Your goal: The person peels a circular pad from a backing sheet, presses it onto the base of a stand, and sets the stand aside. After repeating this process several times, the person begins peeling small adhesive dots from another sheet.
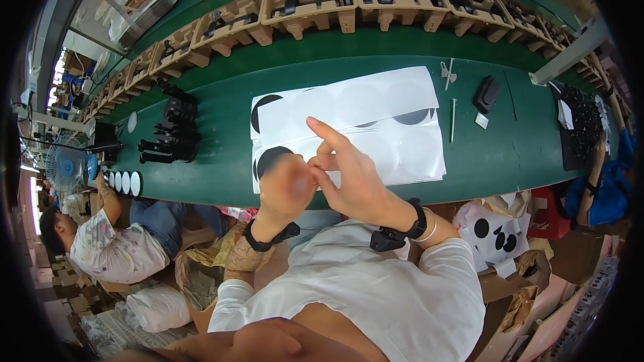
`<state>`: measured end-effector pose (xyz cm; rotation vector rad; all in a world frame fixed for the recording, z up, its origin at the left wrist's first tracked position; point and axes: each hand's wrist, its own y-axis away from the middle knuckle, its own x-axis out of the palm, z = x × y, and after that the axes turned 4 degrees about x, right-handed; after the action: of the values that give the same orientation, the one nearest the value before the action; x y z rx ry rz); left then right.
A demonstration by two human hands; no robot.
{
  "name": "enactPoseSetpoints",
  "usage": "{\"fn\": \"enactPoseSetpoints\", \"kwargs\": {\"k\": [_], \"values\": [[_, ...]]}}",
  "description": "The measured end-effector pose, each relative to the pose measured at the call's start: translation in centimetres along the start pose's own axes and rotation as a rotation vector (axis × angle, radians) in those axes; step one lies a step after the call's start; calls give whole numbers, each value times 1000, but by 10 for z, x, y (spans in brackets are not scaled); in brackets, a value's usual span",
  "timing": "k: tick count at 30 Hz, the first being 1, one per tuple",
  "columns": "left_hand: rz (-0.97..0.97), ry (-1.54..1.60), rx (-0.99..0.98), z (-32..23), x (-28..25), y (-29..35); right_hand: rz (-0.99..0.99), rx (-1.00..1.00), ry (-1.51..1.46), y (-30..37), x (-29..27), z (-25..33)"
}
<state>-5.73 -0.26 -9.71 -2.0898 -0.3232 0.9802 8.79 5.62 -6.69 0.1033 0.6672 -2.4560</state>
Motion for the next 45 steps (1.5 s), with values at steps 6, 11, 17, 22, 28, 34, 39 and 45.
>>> {"fn": "enactPoseSetpoints", "kwargs": {"k": [6,11,17,22,28,34,39,45], "values": [[50,87,55,1,-5,1,40,154,-163,0,-6,1],[43,70,86,-2,-6,2,69,196,-222,0,-9,1],[36,81,94,-6,-8,2,67,326,-375,0,-12,5],[24,111,106,-7,-9,0,97,344,-405,1,-13,3],[99,189,41,-10,-17,4,-15,314,-424,-1,-23,6],[-100,165,50,-18,-10,-7,-43,232,-340,2,-19,11],[-132,167,39,-19,-9,-7,-40,162,-272,4,-19,9],[-137,108,63,-20,-7,-9,-92,144,-185,7,-13,11]]}}
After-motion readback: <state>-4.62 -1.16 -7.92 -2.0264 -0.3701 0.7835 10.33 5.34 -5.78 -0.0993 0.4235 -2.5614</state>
